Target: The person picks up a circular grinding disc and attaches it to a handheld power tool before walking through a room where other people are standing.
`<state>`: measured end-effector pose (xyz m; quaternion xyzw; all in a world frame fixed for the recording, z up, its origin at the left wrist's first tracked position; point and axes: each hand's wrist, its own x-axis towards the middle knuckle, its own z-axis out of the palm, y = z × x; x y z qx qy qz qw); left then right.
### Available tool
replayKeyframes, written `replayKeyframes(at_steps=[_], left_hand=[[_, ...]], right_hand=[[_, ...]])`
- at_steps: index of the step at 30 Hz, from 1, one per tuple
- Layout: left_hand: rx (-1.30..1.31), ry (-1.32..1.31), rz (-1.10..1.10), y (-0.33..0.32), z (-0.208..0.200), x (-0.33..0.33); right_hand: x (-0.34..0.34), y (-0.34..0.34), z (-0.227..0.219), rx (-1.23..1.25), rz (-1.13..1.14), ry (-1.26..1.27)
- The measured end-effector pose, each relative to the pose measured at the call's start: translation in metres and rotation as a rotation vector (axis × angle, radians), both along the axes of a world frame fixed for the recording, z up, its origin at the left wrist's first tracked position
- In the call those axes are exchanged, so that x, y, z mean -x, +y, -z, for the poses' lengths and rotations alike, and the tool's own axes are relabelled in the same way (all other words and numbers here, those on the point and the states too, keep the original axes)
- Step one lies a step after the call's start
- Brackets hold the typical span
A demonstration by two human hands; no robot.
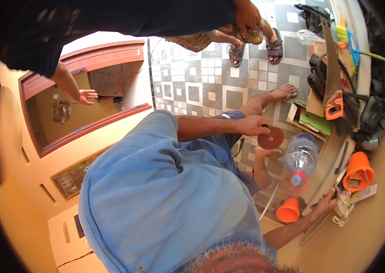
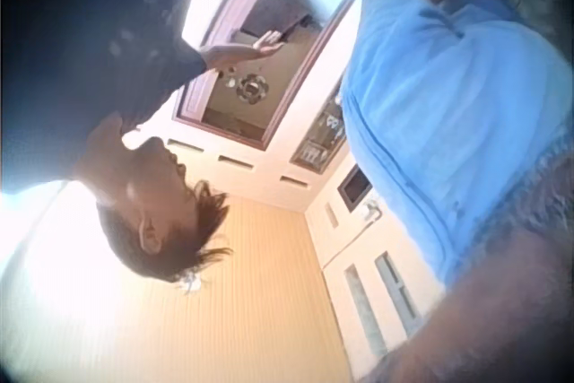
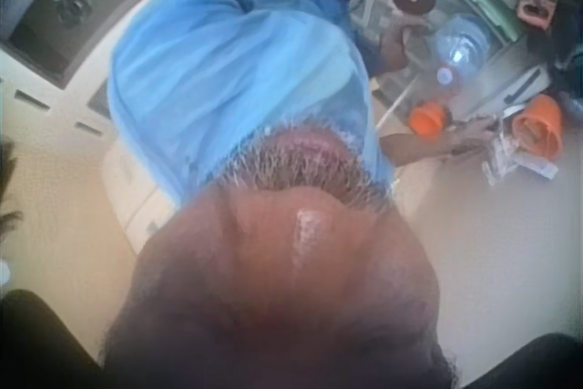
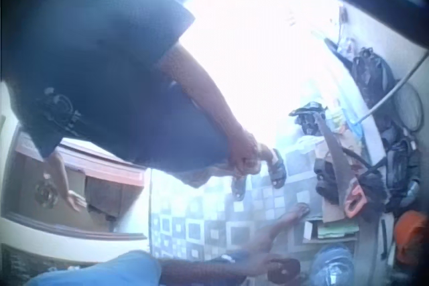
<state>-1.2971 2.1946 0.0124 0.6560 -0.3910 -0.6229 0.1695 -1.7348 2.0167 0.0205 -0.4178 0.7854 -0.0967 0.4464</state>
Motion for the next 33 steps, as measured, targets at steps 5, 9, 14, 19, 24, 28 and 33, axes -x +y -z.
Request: replayKeyframes(at_steps=[5,9,14,19,24,28,33], left_hand=[[0.243,-0.077,-0.083,0.044,-0.065,-0.029],[0.682,0.004,-0.297,0.083,-0.095,-0.023],[0.752,-0.439,-0.341,0.192,-0.103,-0.016],[0.211,-0.101,-0.542,0.242,-0.145,-0.033],[0.351,-0.146,-0.634,0.304,-0.140,-0.087],[0.348,-0.067,-0.798,0.334,-0.142,-0.159],[0.343,0.315,-1.134,0.395,-0.174,-0.216]], right_hand=[[-0.109,0.031,-0.057,0.124,-0.340,-0.401],[-0.146,0.090,-0.085,0.207,-0.640,-0.389],[-0.124,0.173,-0.077,0.311,-1.118,-0.182],[-0.107,0.221,-0.069,0.053,-1.173,-0.121],[-0.208,0.249,-0.129,-0.140,-1.305,-0.161],[-0.338,0.264,-0.174,0.259,-1.700,-0.055],[-0.451,0.299,-0.187,0.247,-1.598,-0.262]])
